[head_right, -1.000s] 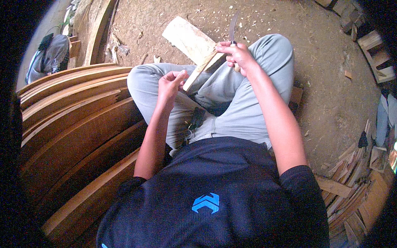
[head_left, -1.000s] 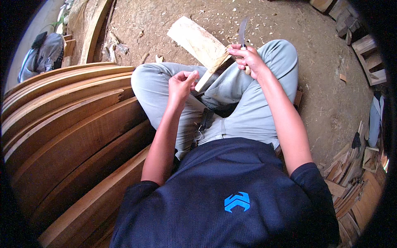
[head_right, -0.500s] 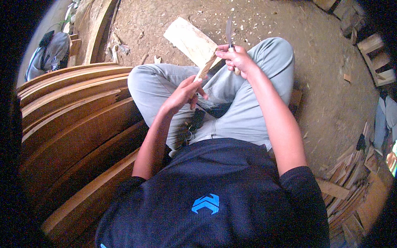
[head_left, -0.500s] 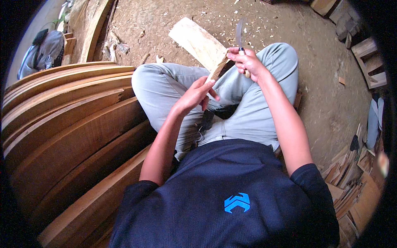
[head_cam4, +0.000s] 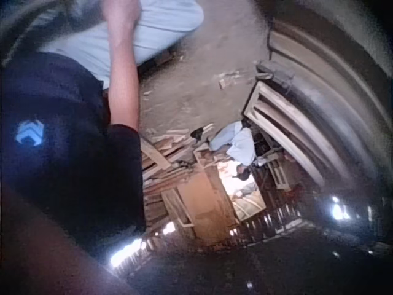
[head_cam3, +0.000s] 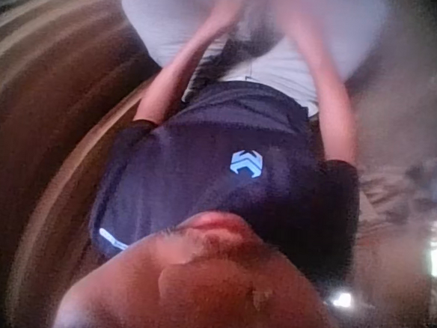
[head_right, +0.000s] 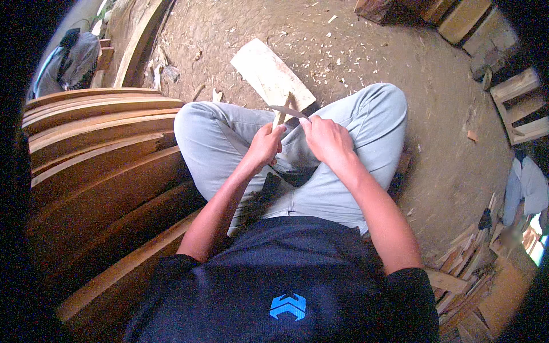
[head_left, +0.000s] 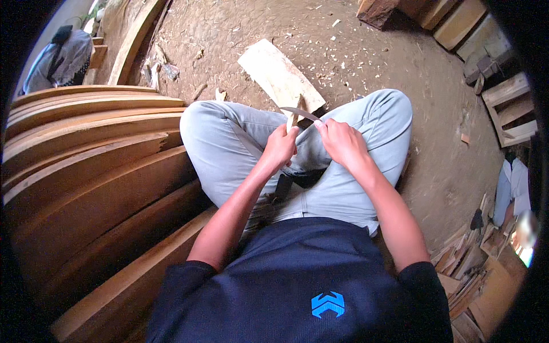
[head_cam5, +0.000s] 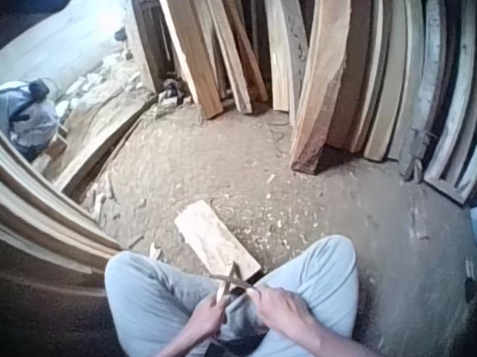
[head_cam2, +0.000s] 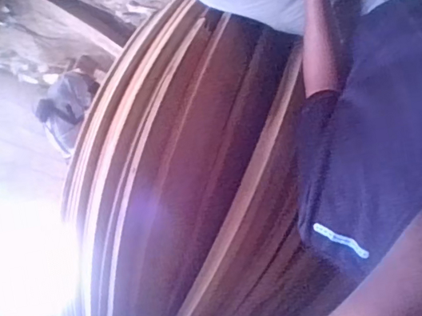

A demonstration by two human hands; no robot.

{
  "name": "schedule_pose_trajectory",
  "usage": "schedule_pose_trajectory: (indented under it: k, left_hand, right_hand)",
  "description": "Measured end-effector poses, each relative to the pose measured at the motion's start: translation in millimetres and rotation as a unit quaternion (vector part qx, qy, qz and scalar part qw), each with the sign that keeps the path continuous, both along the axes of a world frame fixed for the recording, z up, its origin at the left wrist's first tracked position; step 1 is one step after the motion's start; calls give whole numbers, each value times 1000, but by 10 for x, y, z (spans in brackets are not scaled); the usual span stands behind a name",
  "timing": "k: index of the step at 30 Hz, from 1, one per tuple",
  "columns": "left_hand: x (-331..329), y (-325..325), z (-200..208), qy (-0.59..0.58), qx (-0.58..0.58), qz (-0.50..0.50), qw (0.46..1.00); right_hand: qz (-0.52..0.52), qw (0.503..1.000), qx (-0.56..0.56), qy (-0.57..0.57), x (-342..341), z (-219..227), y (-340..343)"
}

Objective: The person sits cross-legged on the floor and uses a knife to shave thin strips from a small rectangular piece of wood. The person repeatedly shaves the wood, occasionally pausing to inspect the piece before continuing.

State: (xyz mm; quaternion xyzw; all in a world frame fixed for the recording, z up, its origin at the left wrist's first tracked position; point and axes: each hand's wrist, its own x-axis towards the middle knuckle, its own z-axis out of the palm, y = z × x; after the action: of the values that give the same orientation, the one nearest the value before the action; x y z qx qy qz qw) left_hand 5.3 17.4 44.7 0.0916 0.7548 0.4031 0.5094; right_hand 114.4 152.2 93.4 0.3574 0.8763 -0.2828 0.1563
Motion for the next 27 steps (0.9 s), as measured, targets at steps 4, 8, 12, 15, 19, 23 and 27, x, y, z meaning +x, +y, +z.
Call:
schedule_pose_trajectory:
  k: [4,8,12,15,19,23,27]
  left_hand:
    - [2,49,79,-10,-8,2,1000]
    - [-11,39,27,-17,1,0,1000]
    - [-36,-10,-77,9,16,-10,1000]
    - [-121,-73,-28,25,30,-61,997]
    - [-286,-138,272,-21,60,-117,991]
    - [-431,-170,408,-73,89,-157,981]
    - [-486,-192,424,-70,119,-150,979]
  right_hand:
    - [11,999,-4,-34,4,6,-8]
    - [9,999,-38,-19,7,-120,33]
    - [-78,983,-155,64,6,-271,151]
    - [-184,956,-173,150,-40,-224,300]
    - [-211,917,-157,301,-33,-286,597]
    - [-137,921,-316,181,-21,120,640]
    - [-161,910,-336,183,11,136,573]
